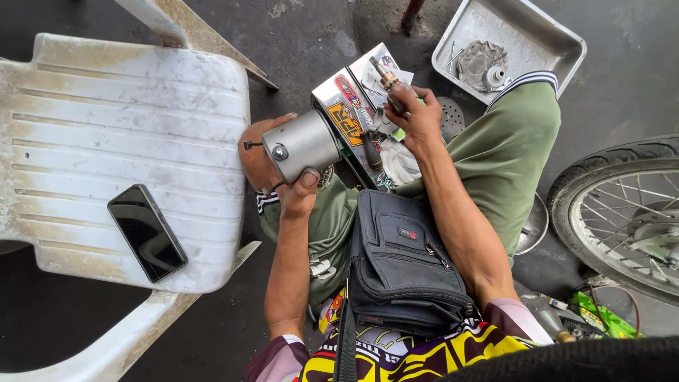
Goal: Assembling a motorcycle starter motor by inserting the armature into the housing and aligning the brush holder.
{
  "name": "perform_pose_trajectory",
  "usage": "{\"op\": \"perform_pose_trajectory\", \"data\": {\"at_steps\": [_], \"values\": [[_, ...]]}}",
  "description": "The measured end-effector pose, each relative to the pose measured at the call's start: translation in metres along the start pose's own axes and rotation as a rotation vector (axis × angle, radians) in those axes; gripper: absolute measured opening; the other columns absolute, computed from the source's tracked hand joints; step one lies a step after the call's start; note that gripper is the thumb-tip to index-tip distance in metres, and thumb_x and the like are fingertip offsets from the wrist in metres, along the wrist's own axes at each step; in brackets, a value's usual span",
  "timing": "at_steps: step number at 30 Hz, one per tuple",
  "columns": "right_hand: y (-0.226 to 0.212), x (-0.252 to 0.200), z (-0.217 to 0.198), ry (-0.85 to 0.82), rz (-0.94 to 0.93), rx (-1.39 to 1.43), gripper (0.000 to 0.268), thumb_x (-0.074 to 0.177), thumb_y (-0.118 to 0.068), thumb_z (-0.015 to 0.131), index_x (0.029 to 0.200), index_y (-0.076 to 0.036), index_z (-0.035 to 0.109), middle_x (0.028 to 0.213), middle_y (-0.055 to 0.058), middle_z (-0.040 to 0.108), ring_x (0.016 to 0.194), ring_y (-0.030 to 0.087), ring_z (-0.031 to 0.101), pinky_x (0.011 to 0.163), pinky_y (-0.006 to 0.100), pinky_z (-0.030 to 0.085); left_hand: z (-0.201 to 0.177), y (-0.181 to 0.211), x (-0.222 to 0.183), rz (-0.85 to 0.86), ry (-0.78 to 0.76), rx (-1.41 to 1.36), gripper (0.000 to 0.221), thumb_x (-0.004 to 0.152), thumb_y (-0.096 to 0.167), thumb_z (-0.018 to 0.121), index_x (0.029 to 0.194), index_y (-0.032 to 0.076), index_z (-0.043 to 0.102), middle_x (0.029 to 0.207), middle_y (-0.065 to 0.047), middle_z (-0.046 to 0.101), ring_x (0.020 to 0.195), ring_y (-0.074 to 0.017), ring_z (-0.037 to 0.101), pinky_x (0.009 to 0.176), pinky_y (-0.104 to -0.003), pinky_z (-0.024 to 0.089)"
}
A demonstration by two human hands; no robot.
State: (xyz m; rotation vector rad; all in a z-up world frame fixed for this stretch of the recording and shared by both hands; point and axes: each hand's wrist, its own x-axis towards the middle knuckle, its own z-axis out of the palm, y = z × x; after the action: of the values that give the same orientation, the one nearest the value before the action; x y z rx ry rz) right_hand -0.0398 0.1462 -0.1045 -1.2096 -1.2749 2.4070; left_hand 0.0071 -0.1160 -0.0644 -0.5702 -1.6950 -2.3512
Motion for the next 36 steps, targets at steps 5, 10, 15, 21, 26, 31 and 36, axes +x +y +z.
{"op": "perform_pose_trajectory", "data": {"at_steps": [5,10,15,21,26,31,36], "values": [[0.026,0.023,0.019,-0.023,-0.411,-0.745,0.051,0.066,-0.027,0.097,0.102,-0.009,0.065,0.079,0.014,0.069,0.074,0.027,0.075,0.066,0.04,0.062,-0.018,-0.024,-0.013,-0.088,0.003,0.006,0.062,0.091,0.001,0.077,0.138,-0.007,0.037,0.138,-0.02,0.054,0.114,-0.0143,0.053,0.097,-0.032,0.052],[0.035,0.003,0.053,-0.078,-0.69,-1.154,0.035,0.072,-0.019,0.089,0.095,-0.006,0.066,0.074,0.019,0.072,0.071,0.032,0.074,0.074,0.045,0.06,0.004,-0.026,0.0,-0.057,0.166,-0.313,0.094,0.076,-0.007,0.082,0.153,0.0,0.029,0.142,-0.023,0.054,0.122,-0.0274,0.056,0.104,-0.058,0.052],[0.056,0.013,0.043,-0.083,-0.905,-1.315,0.036,0.075,-0.014,0.089,0.093,-0.01,0.058,0.069,0.008,0.065,0.071,0.028,0.07,0.087,0.047,0.05,0.029,0.026,0.031,-0.03,0.044,-0.132,0.098,0.072,0.041,0.093,0.145,-0.003,0.044,0.134,-0.025,0.056,0.12,-0.0287,0.063,0.104,-0.048,0.054],[0.058,0.02,0.041,-0.092,-0.935,-1.49,0.048,0.074,-0.028,0.091,0.097,-0.014,0.052,0.078,0.008,0.066,0.083,0.031,0.072,0.076,0.044,0.045,0.032,0.029,0.035,-0.029,0.032,-0.088,0.091,0.078,0.048,0.089,0.144,0.003,0.047,0.132,-0.019,0.058,0.121,-0.0225,0.061,0.106,-0.046,0.052],[0.061,0.03,0.033,-0.123,-0.964,-1.485,0.053,0.07,-0.03,0.092,0.103,-0.011,0.054,0.087,0.013,0.067,0.09,0.039,0.069,0.077,0.05,0.043,0.044,0.045,0.045,-0.047,-0.004,-0.038,0.083,0.08,0.038,0.09,0.143,0.004,0.048,0.13,-0.019,0.06,0.121,-0.0249,0.062,0.106,-0.048,0.052],[0.076,0.068,0.007,-0.166,-0.882,-1.523,0.057,0.076,-0.036,0.089,0.119,-0.018,0.057,0.095,0.008,0.068,0.101,0.034,0.066,0.082,0.049,0.04,0.062,0.057,0.054,-0.084,-0.017,0.058,0.081,0.07,0.032,0.095,0.136,0.005,0.058,0.116,-0.015,0.066,0.112,-0.025,0.066,0.102,-0.044,0.052],[-0.001,-0.011,0.025,-0.308,-0.442,-0.488,0.039,0.104,-0.038,0.071,0.135,-0.022,0.055,0.116,0.009,0.069,0.101,0.017,0.065,0.073,0.03,0.057,0.073,0.063,0.06,-0.078,-0.1,0.425,0.08,0.061,0.036,0.098,0.131,0.014,0.065,0.108,-0.013,0.073,0.104,-0.0349,0.074,0.094,-0.046,0.057]]}}
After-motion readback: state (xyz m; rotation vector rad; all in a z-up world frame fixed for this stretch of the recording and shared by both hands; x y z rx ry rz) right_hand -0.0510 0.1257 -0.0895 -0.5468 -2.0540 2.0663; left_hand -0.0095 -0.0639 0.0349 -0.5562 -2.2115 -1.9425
